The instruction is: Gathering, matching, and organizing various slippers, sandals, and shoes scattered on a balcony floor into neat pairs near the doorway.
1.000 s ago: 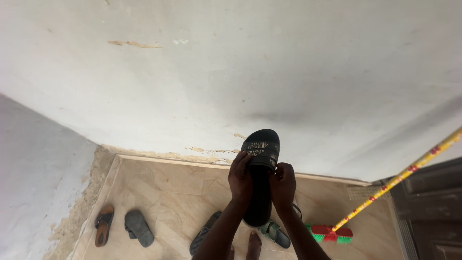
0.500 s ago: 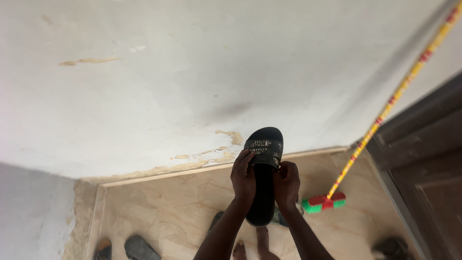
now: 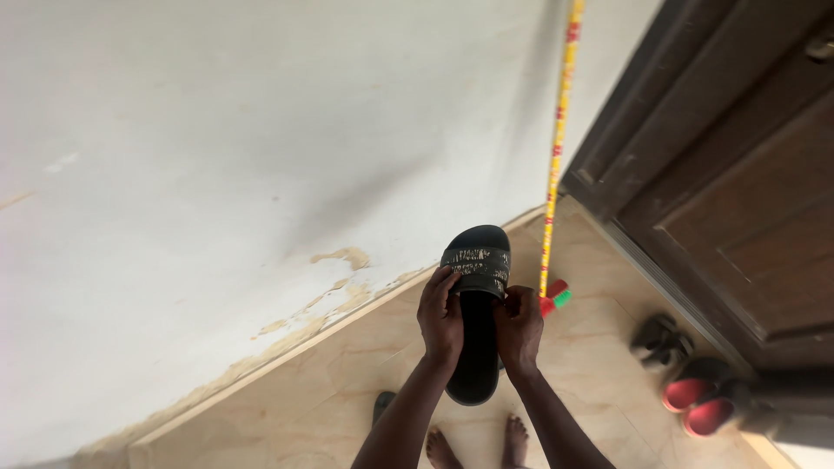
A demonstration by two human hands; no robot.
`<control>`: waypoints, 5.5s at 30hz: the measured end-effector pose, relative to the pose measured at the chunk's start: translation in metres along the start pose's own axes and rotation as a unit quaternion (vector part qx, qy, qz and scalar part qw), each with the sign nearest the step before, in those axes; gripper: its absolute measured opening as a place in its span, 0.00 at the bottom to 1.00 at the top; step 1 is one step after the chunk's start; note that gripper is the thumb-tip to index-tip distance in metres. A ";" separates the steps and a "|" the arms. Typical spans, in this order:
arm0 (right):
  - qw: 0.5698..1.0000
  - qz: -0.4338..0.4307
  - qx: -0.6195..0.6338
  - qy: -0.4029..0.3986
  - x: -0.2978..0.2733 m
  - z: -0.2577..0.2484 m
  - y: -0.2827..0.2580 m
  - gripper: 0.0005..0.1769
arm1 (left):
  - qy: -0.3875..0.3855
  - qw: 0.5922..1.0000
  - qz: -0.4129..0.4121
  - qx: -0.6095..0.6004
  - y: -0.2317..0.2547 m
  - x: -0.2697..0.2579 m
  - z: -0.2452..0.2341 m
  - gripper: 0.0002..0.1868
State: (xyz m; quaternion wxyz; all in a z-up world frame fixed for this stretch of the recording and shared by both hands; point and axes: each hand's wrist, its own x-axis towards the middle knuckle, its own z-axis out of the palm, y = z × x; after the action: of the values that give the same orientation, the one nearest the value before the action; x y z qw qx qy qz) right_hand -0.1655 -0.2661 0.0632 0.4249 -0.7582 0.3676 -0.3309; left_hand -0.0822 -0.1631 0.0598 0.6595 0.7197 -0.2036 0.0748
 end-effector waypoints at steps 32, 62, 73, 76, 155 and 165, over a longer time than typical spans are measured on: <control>0.990 0.020 0.007 0.139 0.097 -0.272 0.108 0.15 | -0.142 0.987 0.054 -0.061 0.116 -0.088 0.275 0.24; 0.969 0.063 0.018 0.237 0.191 -0.317 0.133 0.14 | -0.238 0.960 0.114 -0.098 0.118 -0.038 0.409 0.20; 0.955 0.060 -0.008 0.289 0.236 -0.307 0.145 0.14 | -0.284 0.947 0.097 -0.116 0.105 -0.004 0.452 0.21; 0.954 0.046 -0.016 0.296 0.244 -0.307 0.160 0.13 | -0.286 0.945 0.109 -0.114 0.099 0.000 0.464 0.20; 0.939 0.113 -0.074 0.316 0.414 -0.189 0.590 0.14 | -0.245 0.964 0.060 -0.080 -0.256 -0.060 0.753 0.22; 0.933 0.133 -0.017 0.333 0.418 -0.157 0.672 0.15 | -0.240 0.966 0.051 -0.087 -0.340 -0.093 0.789 0.21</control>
State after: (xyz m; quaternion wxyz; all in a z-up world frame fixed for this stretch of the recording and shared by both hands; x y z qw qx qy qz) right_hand -0.2656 -0.9278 -0.3884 0.3052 -0.5559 0.5911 -0.4984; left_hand -0.1597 -0.9019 -0.3814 0.6471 0.6448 -0.3981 -0.0842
